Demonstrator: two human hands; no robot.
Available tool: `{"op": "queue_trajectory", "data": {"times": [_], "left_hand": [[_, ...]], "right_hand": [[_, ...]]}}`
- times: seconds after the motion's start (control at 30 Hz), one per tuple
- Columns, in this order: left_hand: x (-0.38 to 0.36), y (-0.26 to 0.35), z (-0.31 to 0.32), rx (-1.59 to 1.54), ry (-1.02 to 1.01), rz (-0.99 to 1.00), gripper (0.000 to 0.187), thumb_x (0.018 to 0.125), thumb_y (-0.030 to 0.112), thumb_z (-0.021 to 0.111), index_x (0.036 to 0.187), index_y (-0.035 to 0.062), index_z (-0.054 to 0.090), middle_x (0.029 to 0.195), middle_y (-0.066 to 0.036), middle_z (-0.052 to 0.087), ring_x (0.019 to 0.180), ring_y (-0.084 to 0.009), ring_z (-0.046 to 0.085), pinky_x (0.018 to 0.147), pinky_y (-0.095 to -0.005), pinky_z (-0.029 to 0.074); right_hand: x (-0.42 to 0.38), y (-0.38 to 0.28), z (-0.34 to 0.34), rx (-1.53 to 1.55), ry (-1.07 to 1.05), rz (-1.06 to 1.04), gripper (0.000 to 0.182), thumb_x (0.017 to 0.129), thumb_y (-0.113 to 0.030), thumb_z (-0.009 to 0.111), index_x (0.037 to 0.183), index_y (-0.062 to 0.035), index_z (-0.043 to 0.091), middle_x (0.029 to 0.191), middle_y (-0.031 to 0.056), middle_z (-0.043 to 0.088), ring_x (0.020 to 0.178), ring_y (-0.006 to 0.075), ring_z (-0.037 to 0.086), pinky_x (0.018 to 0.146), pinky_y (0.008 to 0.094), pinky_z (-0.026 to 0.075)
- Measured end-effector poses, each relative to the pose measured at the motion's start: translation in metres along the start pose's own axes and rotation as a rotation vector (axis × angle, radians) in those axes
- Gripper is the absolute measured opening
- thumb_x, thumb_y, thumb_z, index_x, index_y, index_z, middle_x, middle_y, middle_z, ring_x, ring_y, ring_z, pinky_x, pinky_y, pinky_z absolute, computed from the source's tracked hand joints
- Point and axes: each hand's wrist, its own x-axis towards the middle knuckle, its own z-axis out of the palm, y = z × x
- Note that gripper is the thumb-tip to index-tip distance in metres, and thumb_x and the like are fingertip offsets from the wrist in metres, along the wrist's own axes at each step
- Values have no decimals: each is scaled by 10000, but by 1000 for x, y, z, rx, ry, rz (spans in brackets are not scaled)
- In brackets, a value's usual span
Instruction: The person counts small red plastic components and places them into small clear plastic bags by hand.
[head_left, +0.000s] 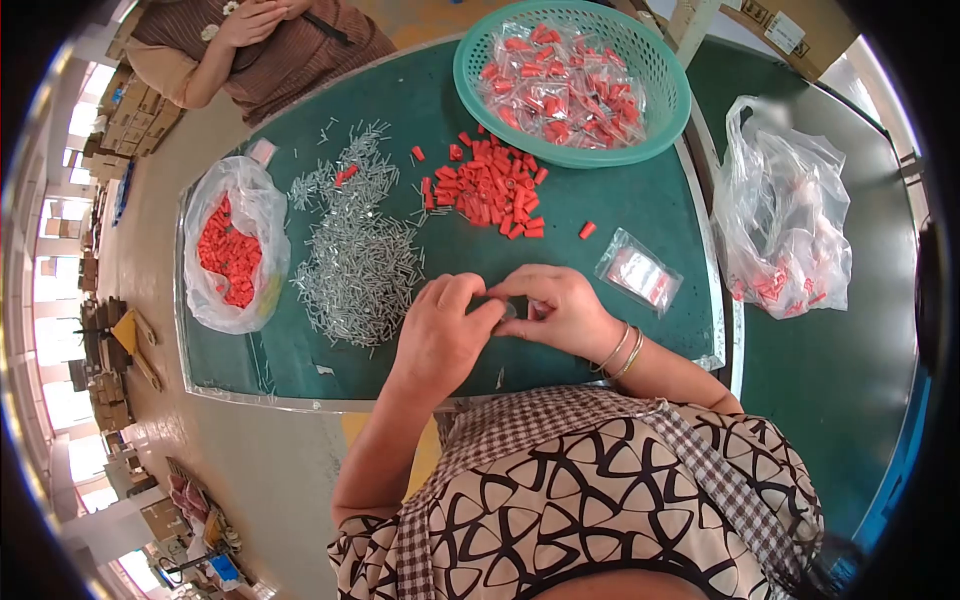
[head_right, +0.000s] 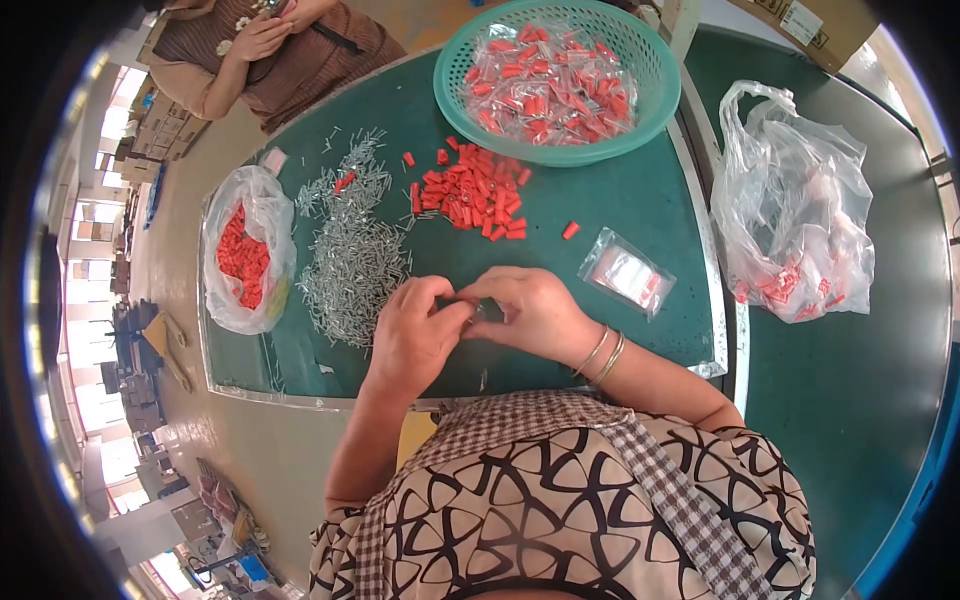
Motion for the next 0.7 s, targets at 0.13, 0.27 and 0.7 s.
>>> {"op": "queue_trajectory", "data": {"times": [0.13,0.27,0.7], "left_hand": [[-1,-1,3,-61,41,26,221,673,80,753,867,91,646,901,-41,504,786,-223,568,668,-369,492],[4,1,-6,-408,95,-187,186,742,-38,707,895,65,688,885,-49,586,700,-192,574,605,-312,477],[45,-106,36,315,-22,-428,100,783,75,683,808,-10,637,817,-165,620,781,-361,633,722,-449,513]], "right_hand": [[1,-2,-2,37,-34,33,343,687,-141,831,996,-76,698,880,25,654,572,130,556,523,258,477],[-1,-1,-5,131,-33,149,328,707,-118,827,1003,-70,693,893,2,647,571,76,545,502,221,466],[0,-5,-6,114,-76,124,386,685,-97,852,1039,-79,698,899,16,651,571,61,523,501,213,461]]}}
